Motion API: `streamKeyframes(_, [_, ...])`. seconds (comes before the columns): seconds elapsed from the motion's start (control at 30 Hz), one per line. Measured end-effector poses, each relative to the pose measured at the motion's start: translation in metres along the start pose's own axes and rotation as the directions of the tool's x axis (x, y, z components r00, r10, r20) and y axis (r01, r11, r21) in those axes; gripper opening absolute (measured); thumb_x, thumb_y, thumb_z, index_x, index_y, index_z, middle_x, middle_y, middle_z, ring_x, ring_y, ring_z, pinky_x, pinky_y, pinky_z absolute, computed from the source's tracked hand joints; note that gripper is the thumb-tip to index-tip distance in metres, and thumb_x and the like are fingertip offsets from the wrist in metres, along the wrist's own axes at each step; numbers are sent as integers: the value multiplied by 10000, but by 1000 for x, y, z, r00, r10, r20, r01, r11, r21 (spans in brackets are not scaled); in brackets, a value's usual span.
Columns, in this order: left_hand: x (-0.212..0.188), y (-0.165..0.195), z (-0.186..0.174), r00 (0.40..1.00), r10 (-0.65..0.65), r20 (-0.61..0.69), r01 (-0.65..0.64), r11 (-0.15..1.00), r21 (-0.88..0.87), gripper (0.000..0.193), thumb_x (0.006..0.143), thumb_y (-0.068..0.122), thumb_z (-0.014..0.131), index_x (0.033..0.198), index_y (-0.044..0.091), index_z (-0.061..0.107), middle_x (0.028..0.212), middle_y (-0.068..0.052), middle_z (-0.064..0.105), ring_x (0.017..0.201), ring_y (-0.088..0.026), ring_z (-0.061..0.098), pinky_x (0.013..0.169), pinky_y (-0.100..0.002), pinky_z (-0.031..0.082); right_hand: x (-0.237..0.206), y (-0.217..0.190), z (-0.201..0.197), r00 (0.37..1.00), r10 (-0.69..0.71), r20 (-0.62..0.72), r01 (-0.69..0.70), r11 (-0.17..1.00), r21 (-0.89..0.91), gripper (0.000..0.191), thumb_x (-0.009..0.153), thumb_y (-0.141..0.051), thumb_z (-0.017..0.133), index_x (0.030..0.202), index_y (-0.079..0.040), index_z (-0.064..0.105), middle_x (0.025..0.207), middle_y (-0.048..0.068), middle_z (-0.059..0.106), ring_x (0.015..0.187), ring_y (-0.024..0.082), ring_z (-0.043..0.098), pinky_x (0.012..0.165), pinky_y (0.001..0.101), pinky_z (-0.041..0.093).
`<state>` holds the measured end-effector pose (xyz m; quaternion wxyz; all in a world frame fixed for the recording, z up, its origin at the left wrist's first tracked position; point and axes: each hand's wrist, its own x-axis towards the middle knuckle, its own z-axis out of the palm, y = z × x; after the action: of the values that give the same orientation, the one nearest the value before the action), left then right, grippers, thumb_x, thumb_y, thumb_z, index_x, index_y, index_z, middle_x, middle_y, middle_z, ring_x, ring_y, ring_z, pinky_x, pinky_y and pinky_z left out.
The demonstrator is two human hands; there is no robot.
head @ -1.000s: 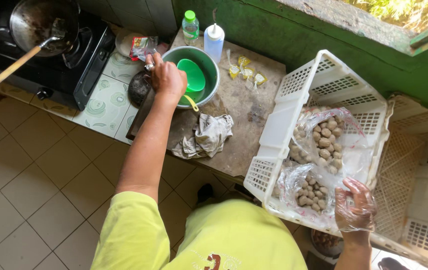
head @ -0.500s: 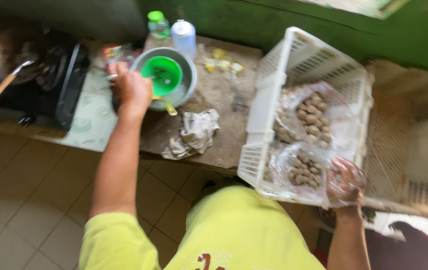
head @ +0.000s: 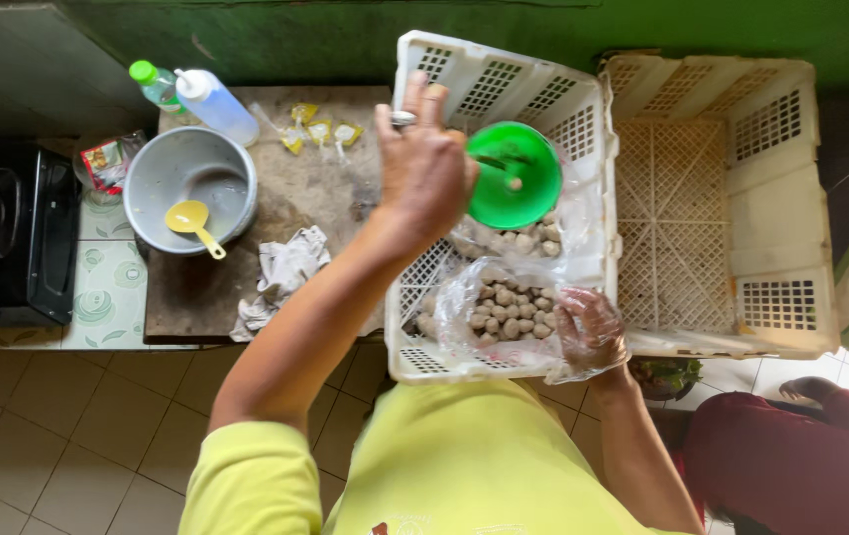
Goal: The person holds open a plastic bag inside a plastic crate and repeatedly picks round meatballs from the crate, placing them into the bag until it is filled. At the end, the person scoops liquid from a pot into a metal bowl with a ladle.
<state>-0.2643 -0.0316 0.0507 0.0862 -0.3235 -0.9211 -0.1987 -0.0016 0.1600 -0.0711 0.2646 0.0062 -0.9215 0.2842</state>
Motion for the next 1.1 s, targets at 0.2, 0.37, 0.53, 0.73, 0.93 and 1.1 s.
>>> streamKeyframes(0.2, [29,32,103,979,134,151,-193,842,503,268,769,212,639,903,52,808,1614,-164,326,1539,-392,115,1116,-762,28,-1,8,-11,999,-40,-22,43,987,158,255,856,36,747,1080,-44,657,1092,150,698,991,306,719,846,389,605])
streamKeyframes(0.37, [35,13,128,978,-36,204,-47,921,387,221,854,195,633,888,78,818,1660,-168,340,1568,-429,97,1132,-764,3,-2,9,-15,999,25,-32,-16,969,248,269,856,48,751,1093,-42,662,1080,146,699,981,316,718,852,388,593])
streamKeyframes(0.53, [25,13,104,985,47,164,-116,888,445,238,773,218,670,890,63,809,1579,-179,424,1533,-421,145,1119,-782,62,-5,18,-2,998,-40,-49,52,964,260,266,851,33,765,1078,-51,654,1084,140,722,1014,305,719,894,401,595])
streamKeyframes(0.73, [9,-15,38,981,-83,-177,94,994,53,162,798,178,694,812,40,779,1462,-218,504,1460,-448,307,1125,-697,222,-11,24,10,999,1,-40,9,967,255,234,873,32,750,1082,-34,671,1086,166,708,1024,292,722,867,374,608])
streamKeyframes(0.93, [-48,-134,-42,831,-252,-495,249,966,-73,152,897,87,636,883,-48,704,1184,-228,637,1151,-414,574,979,-514,456,-9,17,11,999,21,-44,-12,979,202,211,910,42,731,1096,-17,651,1101,170,686,952,261,710,799,337,595])
streamKeyframes(1.1, [-102,-194,-22,860,-259,-439,403,874,273,148,932,159,690,948,13,675,1035,-169,612,1040,-399,591,892,-474,504,-7,11,11,996,74,-46,-65,983,171,206,915,45,742,1094,-23,665,1104,152,686,867,217,697,739,318,582])
